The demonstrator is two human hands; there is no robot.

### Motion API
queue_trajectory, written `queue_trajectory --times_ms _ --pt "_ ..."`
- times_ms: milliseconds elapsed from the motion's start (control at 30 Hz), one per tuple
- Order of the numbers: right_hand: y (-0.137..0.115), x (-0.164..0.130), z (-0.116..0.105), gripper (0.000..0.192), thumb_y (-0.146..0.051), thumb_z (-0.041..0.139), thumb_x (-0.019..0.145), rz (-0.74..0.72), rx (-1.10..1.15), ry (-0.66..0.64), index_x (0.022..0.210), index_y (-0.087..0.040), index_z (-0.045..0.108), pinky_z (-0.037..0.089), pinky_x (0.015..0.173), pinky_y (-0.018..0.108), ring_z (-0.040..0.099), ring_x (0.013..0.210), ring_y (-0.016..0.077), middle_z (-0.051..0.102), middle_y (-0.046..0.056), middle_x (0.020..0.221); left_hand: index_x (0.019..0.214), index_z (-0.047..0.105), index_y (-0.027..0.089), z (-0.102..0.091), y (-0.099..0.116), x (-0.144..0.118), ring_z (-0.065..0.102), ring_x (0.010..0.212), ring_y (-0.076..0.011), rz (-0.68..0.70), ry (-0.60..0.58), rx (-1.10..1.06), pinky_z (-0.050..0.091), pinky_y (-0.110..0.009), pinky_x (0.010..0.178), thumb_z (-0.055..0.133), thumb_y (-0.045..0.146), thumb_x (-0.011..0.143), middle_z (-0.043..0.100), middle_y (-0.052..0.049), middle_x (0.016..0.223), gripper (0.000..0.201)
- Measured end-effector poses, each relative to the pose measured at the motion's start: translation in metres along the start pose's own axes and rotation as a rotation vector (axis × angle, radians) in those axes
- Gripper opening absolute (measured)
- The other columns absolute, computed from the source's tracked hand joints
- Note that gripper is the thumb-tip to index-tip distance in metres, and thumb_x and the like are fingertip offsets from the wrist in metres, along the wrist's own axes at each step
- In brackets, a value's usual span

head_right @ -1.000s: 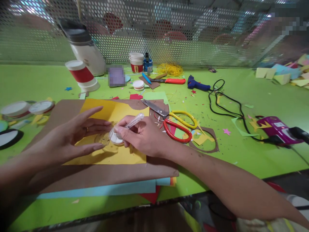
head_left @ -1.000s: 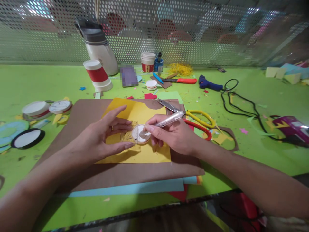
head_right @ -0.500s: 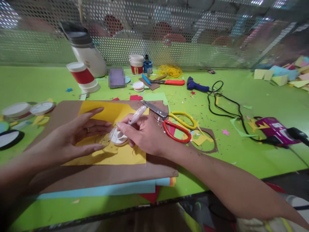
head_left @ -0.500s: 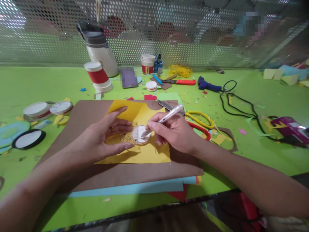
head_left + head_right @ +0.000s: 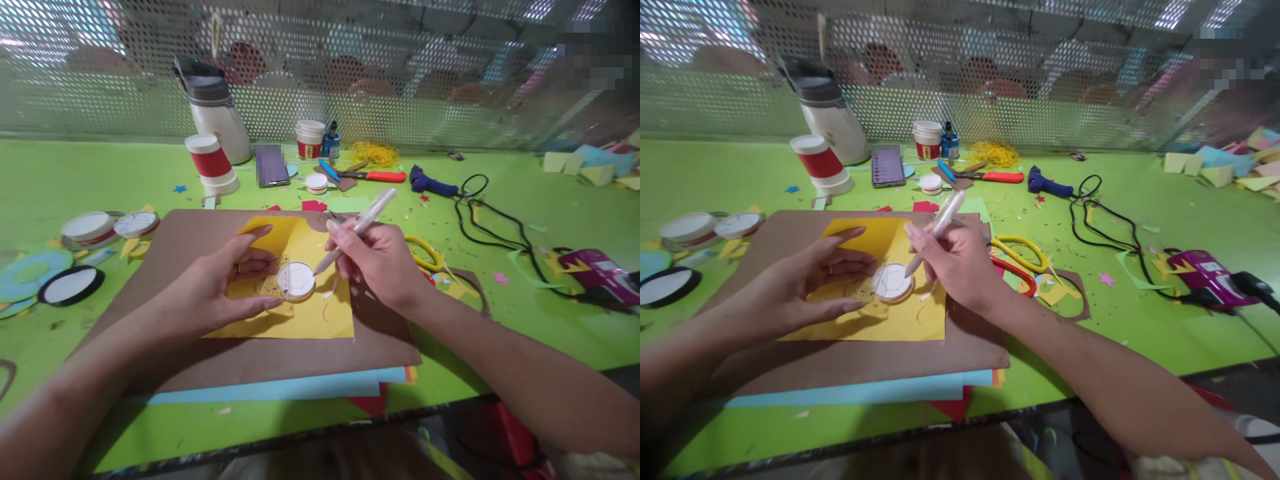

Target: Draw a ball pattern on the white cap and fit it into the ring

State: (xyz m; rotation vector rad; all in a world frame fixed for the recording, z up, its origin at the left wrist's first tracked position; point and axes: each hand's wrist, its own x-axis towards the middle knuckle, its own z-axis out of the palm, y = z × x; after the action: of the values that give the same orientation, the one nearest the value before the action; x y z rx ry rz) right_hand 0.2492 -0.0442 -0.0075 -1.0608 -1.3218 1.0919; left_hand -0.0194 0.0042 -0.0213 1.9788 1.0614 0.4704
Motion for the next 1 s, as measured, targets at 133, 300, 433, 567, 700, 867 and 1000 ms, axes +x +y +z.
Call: queue_trajectory --times_ms 133,300,433,567,700,867,1000 --pt "0.006 0.002 -0.001 0.046 -0.065 0.074 0.094 -0.06 0.004 0.032 0.09 -0.02 0.068 0.051 0.056 0.026 0.061 0.056 0.0114 0.066 -0.003 0.064 0.162 0.039 0.022 0.002 0.001 0.002 0.074 0.126 -0.0394 0.001 -0.001 -0.006 0.058 -0.056 0.114 0.084 0.06 0.076 0.077 -0.018 0.133 0.104" --pt "0.012 0.002 -0.002 0.037 -0.057 0.07 0.1 -0.082 -0.055 0.017 0.105 -0.02 0.068 0.059 0.077 0.03 0.071 0.079 0.0148 0.074 0.002 0.088 0.162 0.042 0.019 0.004 0.002 0.002 0.073 0.127 -0.0394 0.02 0.001 0.007 0.056 -0.057 0.117 0.082 0.061 0.078 0.077 -0.019 0.133 0.102" --pt "0.011 0.0 -0.002 0.039 -0.057 0.075 0.095 -0.076 -0.163 -0.001 0.087 -0.02 0.064 0.048 0.058 0.026 0.059 0.061 0.0118 0.063 -0.004 0.067 0.166 0.037 0.022 0.004 -0.001 0.0 0.073 0.126 -0.0381 0.045 -0.009 0.002 0.055 -0.058 0.117 0.083 0.058 0.08 0.077 -0.018 0.132 0.104" --pt "0.009 -0.004 0.0 0.043 -0.059 0.075 0.093 -0.045 -0.154 0.046 0.08 -0.022 0.058 0.031 0.045 0.025 0.037 0.045 0.008 0.045 -0.01 0.05 0.17 0.031 0.025 0.003 -0.004 0.0 0.074 0.125 -0.0374 0.079 -0.008 0.005 0.056 -0.06 0.116 0.083 0.056 0.082 0.076 -0.017 0.132 0.107" --pt "0.012 -0.003 0.002 0.041 -0.059 0.075 0.093 -0.011 -0.128 0.028 0.088 -0.021 0.061 0.033 0.045 0.024 0.043 0.044 0.0088 0.051 -0.01 0.051 0.168 0.034 0.025 0.003 -0.003 0.0 0.074 0.125 -0.0384 0.066 -0.012 -0.002 0.056 -0.06 0.116 0.084 0.058 0.08 0.077 -0.017 0.132 0.107" --pt "0.005 0.001 -0.003 0.045 -0.065 0.071 0.096 -0.043 -0.07 0.014 0.105 -0.021 0.067 0.056 0.063 0.029 0.068 0.062 0.0145 0.072 -0.002 0.071 0.167 0.037 0.027 0.002 -0.003 -0.001 0.075 0.123 -0.039 0.086 0.001 0.004 0.057 -0.06 0.115 0.083 0.059 0.081 0.078 -0.015 0.131 0.103" --pt "-0.031 -0.014 -0.01 0.034 -0.057 0.062 0.107 -0.068 -0.094 0.007 0.12 -0.026 0.068 0.063 0.074 0.037 0.076 0.065 0.0189 0.077 -0.001 0.073 0.165 0.039 0.029 0.002 -0.012 0.001 0.076 0.12 -0.0381 0.118 0.014 0.029 0.061 -0.055 0.11 0.083 0.058 0.081 0.079 -0.014 0.128 0.099"
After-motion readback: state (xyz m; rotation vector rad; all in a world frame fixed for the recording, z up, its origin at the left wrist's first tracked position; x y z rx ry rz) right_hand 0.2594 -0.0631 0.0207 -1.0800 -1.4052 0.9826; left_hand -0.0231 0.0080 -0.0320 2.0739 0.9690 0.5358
